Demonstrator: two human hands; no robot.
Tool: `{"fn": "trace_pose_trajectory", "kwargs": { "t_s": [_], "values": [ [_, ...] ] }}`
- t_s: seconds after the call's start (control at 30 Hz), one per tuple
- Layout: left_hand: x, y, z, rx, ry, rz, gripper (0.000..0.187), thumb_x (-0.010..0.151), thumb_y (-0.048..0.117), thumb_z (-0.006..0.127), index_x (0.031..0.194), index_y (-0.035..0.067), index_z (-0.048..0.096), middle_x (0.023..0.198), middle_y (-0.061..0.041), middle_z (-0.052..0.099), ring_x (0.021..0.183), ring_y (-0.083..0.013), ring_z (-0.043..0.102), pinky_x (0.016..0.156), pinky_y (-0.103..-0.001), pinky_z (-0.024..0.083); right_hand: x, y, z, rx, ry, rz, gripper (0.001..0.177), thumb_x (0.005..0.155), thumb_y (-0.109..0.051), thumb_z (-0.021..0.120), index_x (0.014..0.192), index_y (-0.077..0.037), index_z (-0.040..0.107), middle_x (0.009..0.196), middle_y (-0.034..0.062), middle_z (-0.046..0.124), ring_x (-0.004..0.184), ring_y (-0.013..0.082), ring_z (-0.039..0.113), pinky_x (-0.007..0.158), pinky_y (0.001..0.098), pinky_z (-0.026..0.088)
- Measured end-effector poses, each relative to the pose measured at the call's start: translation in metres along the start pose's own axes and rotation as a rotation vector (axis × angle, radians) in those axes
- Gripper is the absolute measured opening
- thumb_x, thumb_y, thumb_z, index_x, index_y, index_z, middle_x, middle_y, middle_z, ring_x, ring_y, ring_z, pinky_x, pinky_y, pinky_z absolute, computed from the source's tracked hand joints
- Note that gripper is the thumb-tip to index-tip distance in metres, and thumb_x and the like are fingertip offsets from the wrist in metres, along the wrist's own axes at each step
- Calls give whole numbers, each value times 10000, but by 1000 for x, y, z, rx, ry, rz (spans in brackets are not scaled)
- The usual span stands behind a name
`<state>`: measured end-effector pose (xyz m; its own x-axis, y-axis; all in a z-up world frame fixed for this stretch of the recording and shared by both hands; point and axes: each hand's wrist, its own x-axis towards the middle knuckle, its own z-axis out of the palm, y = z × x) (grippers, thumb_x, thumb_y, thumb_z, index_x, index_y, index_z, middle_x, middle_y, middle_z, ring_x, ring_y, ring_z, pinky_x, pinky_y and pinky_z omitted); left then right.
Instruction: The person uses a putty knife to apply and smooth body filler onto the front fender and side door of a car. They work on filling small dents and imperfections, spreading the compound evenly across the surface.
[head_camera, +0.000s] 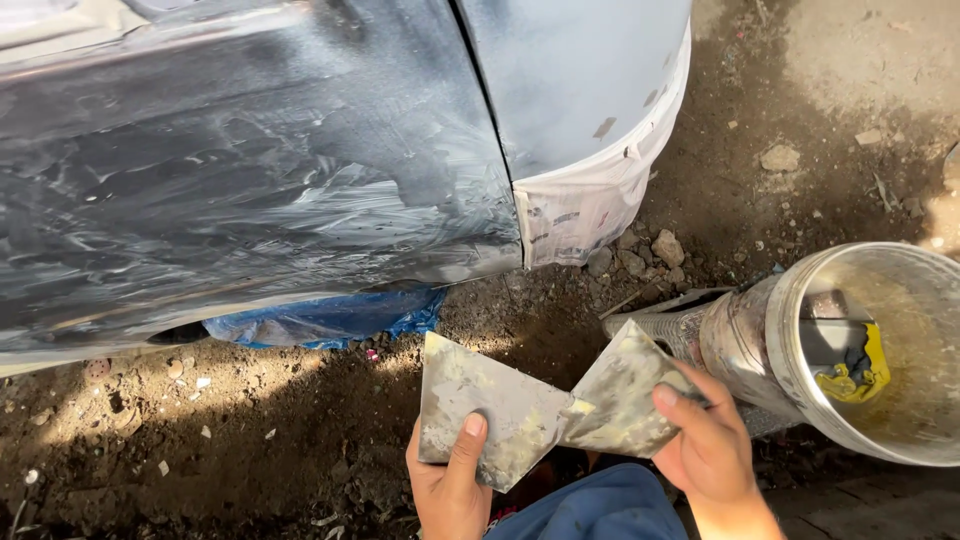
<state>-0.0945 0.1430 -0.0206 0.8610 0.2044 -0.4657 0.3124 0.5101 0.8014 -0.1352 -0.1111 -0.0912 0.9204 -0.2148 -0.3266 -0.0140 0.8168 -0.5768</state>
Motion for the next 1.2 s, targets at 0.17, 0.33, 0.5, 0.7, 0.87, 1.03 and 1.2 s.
{"fn": "trace_pose_trajectory", "kwargs": {
  "t_s": [0.17,0.33,0.5,0.7,0.87,1.03,1.2],
  "values": [
    [-5,-2,7,-37,8,45,494,871,115,725,1302,-86,591,1106,-197,730,964,-257,725,830,-420,594,-12,2,5,-107,-40,66,430,952,25,567,1372,113,568,1244,274,687,1148,369,669,989,527,511],
    [-8,-3,18,-76,12,118,426,903,120,717,1259,-95,623,1088,-190,734,937,-230,707,818,-385,575,-7,4,-11,-206,-40,158,451,936,21,558,1379,109,543,1215,255,704,1107,322,681,943,502,521],
    [-16,-14,22,-64,17,196,384,913,105,721,1233,-93,642,1079,-163,739,926,-197,692,820,-357,561,0,-8,-24,-230,-123,170,464,943,22,566,1396,114,525,1197,249,704,1089,312,688,949,502,527],
    [-33,-16,26,-164,-1,216,353,924,91,715,1217,-87,631,1084,-149,726,926,-191,683,827,-351,549,-14,-23,-21,-326,-197,166,465,931,21,584,1385,112,536,1168,242,723,1056,291,709,920,462,547],
    [-35,-22,25,-228,-2,217,360,906,74,720,1217,-81,630,1078,-149,725,925,-201,684,832,-360,550,-14,-33,-31,-423,-333,186,454,957,24,621,1394,141,578,1148,242,727,1031,276,701,895,415,535],
    [-33,-19,19,-242,18,198,433,880,77,712,1271,-78,609,1097,-151,727,944,-221,697,852,-382,559,-11,-37,-32,-1268,-405,16,431,890,-82,699,1302,45,689,1276,145,742,1229,212,644,1044,365,453],
    [-27,8,15,-291,47,223,516,841,67,714,1315,-88,583,1119,-210,722,986,-306,722,878,-461,585,-15,-18,-17,-1087,-362,316,376,903,-113,688,1245,38,724,1155,156,777,1106,225,726,984,371,530]
  ]
}}
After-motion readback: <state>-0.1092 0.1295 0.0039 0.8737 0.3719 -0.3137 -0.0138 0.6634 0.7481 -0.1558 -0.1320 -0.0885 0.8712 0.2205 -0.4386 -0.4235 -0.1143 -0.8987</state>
